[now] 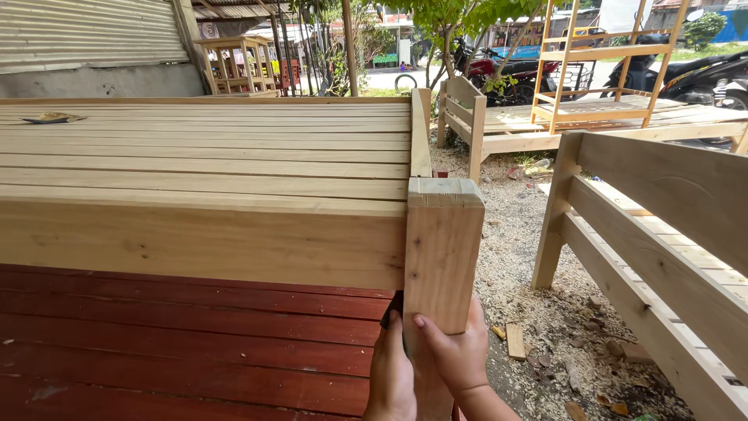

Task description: The person sands a slatted wooden bed frame with sheets of sandpaper, first rubbing the flat slats and side rails by hand, then sanding the corner blocks and legs, moving around the frame to reach different surfaces.

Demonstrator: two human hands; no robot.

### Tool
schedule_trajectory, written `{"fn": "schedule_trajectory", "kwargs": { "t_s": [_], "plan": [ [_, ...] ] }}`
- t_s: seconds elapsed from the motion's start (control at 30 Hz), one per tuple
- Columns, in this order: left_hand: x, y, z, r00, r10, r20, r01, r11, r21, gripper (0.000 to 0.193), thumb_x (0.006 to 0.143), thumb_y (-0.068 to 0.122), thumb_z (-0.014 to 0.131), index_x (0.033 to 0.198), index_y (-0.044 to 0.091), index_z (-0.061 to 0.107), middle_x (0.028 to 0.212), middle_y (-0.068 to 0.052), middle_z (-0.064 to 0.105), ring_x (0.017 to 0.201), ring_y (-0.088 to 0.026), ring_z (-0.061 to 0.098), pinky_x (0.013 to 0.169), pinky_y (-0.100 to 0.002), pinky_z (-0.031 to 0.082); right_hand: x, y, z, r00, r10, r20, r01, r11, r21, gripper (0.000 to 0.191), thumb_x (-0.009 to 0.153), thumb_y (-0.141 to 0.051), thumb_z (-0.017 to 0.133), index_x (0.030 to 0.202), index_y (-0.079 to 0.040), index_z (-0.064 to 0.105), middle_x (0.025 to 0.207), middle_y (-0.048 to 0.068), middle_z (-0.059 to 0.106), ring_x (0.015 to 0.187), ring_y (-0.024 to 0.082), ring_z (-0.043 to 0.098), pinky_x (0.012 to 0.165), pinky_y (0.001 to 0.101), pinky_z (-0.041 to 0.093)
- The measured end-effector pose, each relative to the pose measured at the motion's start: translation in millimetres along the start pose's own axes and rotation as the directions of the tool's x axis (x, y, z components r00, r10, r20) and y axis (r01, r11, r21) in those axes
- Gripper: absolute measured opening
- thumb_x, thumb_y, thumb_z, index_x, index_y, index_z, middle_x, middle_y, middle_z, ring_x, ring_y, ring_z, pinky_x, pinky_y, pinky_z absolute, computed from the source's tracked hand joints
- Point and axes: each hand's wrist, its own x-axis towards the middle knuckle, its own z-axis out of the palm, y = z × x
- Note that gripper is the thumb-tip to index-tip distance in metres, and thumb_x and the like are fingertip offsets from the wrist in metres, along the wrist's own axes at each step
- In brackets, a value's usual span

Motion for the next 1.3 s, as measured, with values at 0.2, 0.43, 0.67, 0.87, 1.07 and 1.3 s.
{"fn": "schedule_trajectory", "kwargs": {
  "t_s": [0.2, 0.43, 0.67, 0.87, 1.07, 1.3],
  "plan": [
    [3.5, 34.7, 24.3, 1.000, 0.022, 0.019, -0.021, 1.000, -0.018, 0.058, 0.102, 0.041, 0.041, 0.140, 0.000, 0.058, 0.131, -0.010, 0.068, 0.115, -0.020, 0.061, 0.093, -0.036, 0.047, -0.7, -0.5, 0.9, 1.000, -0.011, 0.006, 0.010, 0.997, 0.079, 0.062, 0.067, -0.028, 0.087, 0.119, -0.005, 0.064, 0.104, 0.010, 0.075, 0.094, 0.025, 0.074, 0.082, 0.0366, 0.058],
    [-2.3, 43.8, 26.6, 0.997, 0.072, 0.036, -0.072, 0.997, 0.004, 0.058, 0.102, 0.042, 0.044, 0.135, -0.002, 0.063, 0.126, -0.009, 0.070, 0.109, -0.016, 0.060, 0.092, -0.033, 0.045, 1.7, -3.6, 0.2, 0.997, -0.078, -0.018, 0.077, 0.996, -0.049, 0.065, 0.066, -0.028, 0.089, 0.121, -0.004, 0.063, 0.107, 0.011, 0.072, 0.095, 0.026, 0.071, 0.082, 0.0365, 0.056],
    [-5.7, 48.6, 32.2, 1.000, 0.008, 0.004, -0.008, 1.000, 0.027, 0.051, 0.102, 0.039, 0.042, 0.132, 0.004, 0.062, 0.127, -0.004, 0.069, 0.116, -0.013, 0.060, 0.101, -0.029, 0.045, 2.8, -8.5, 0.0, 0.996, -0.092, 0.004, 0.092, 0.996, -0.008, 0.061, 0.070, -0.029, 0.087, 0.119, -0.003, 0.063, 0.106, 0.012, 0.070, 0.096, 0.027, 0.071, 0.084, 0.0370, 0.056],
    [-11.7, 40.3, 29.6, 0.992, 0.124, 0.029, -0.125, 0.992, 0.009, 0.053, 0.102, 0.040, 0.044, 0.126, -0.002, 0.065, 0.122, -0.011, 0.070, 0.111, -0.018, 0.061, 0.096, -0.034, 0.048, 1.7, -9.3, -0.4, 0.998, -0.059, 0.002, 0.059, 0.998, 0.016, 0.062, 0.070, -0.030, 0.086, 0.120, -0.003, 0.062, 0.105, 0.011, 0.071, 0.095, 0.025, 0.071, 0.083, 0.0359, 0.056],
    [-7.5, 28.3, 27.5, 0.987, 0.077, -0.141, -0.057, 0.988, 0.140, 0.049, 0.114, 0.037, 0.047, 0.129, -0.006, 0.064, 0.091, -0.041, 0.042, 0.084, -0.039, 0.032, 0.072, -0.054, 0.024, 1.7, -9.3, -0.9, 0.998, -0.055, 0.006, 0.055, 0.997, 0.048, 0.065, 0.068, -0.030, 0.086, 0.122, -0.003, 0.061, 0.105, 0.011, 0.072, 0.094, 0.024, 0.072, 0.082, 0.0359, 0.057],
    [-17.9, 34.1, 30.8, 0.995, 0.080, -0.059, -0.080, 0.997, 0.004, 0.048, 0.106, 0.038, 0.046, 0.125, -0.002, 0.065, 0.106, -0.014, 0.062, 0.099, -0.024, 0.053, 0.086, -0.040, 0.041, 1.5, -6.2, 0.2, 0.996, -0.092, 0.005, 0.092, 0.996, 0.012, 0.059, 0.070, -0.028, 0.086, 0.118, -0.003, 0.063, 0.105, 0.012, 0.070, 0.093, 0.026, 0.071, 0.083, 0.0368, 0.056]
  ]
}}
